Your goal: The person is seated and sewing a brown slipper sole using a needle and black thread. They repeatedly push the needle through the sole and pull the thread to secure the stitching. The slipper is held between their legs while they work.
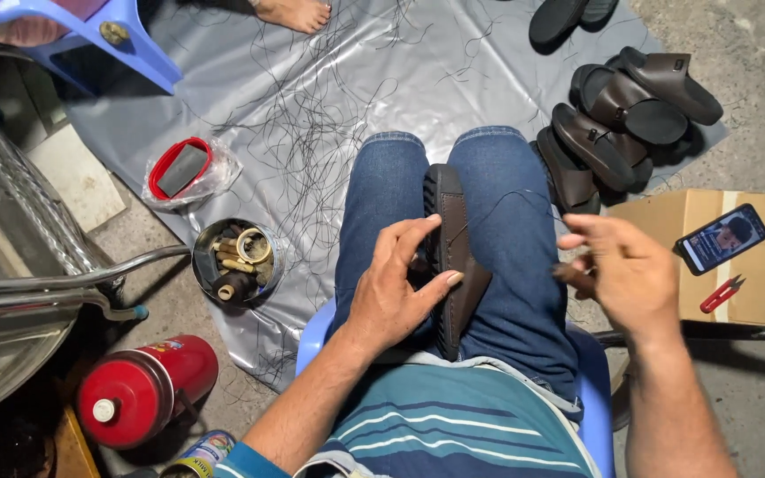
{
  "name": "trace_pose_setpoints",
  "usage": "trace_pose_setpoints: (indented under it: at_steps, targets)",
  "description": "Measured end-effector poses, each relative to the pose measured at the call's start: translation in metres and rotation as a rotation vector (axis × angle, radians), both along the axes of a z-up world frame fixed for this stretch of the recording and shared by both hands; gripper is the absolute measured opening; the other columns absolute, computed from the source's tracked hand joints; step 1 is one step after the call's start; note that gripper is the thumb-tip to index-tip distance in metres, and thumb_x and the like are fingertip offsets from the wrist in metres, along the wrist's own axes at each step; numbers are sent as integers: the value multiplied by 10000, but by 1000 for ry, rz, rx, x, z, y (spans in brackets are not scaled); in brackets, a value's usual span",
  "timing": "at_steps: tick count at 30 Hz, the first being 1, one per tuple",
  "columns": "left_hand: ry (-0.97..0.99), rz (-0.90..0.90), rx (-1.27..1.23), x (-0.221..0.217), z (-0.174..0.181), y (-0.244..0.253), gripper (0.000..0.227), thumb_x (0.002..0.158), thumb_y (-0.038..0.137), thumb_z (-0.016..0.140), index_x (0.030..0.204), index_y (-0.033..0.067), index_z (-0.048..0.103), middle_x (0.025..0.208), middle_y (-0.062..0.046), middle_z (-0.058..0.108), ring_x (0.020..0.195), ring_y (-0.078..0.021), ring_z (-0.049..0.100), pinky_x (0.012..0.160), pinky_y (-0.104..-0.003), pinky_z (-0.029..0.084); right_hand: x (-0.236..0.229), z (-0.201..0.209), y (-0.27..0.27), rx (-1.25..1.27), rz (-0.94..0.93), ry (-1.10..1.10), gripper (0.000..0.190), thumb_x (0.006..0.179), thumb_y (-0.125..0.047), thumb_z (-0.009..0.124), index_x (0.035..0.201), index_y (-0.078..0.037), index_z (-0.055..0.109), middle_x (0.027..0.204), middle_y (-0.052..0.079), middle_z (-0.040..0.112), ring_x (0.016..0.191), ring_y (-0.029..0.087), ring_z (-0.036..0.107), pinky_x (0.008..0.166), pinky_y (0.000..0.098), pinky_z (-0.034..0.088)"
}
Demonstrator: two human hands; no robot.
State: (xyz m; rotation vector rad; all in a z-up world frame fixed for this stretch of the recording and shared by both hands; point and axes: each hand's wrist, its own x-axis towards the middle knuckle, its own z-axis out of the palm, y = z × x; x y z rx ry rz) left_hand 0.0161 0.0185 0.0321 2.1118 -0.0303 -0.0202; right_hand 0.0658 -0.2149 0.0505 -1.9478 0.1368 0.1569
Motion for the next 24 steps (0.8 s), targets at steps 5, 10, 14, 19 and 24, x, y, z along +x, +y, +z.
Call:
trace_pose_setpoints:
  at_steps: [5,10,14,19,24]
  targets:
    - [-13,-38,39,14,7,-2,603,776,227,676,1279,243,343,1106,-123,451,898,-279,590,695,-435,537,-8,-27,-22,408,-290,209,491,963,-517,353,970,-76,571,745,57,599,452,147,525,310,204,338]
    - [152,118,44,29,4,-6,370,767,426,594,1091,284,485,1010,-19,538,817,-149,619,687,-368,498,-23,-34,-27,635,-91,255,624,946,-580,255,1054,-35,538,741,96,590,443,141,493,319,206,367]
    - [0,208,48,31,-9,-7,209,833,362,562,1010,264,508,925,15,566,756,-137,611,613,-324,486,-28,-18,-6,354,8,372,377,909,-235,416,1218,-28,480,867,102,555,508,161,438,364,241,298]
    - [-143,120,-143,22,-5,2,284,900,189,526,1159,77,551,1013,-181,619,938,-372,611,797,-464,497,-20,2,17,-119,475,-321,274,824,-128,588,1087,-114,661,907,101,648,752,240,641,641,330,515]
    - [-190,89,-117,7,-23,4,414,839,185,631,1237,140,526,1019,-146,608,966,-359,592,782,-457,491,-11,-9,34,-306,446,-388,269,792,-173,657,1052,-239,682,907,-13,655,724,179,639,627,296,512]
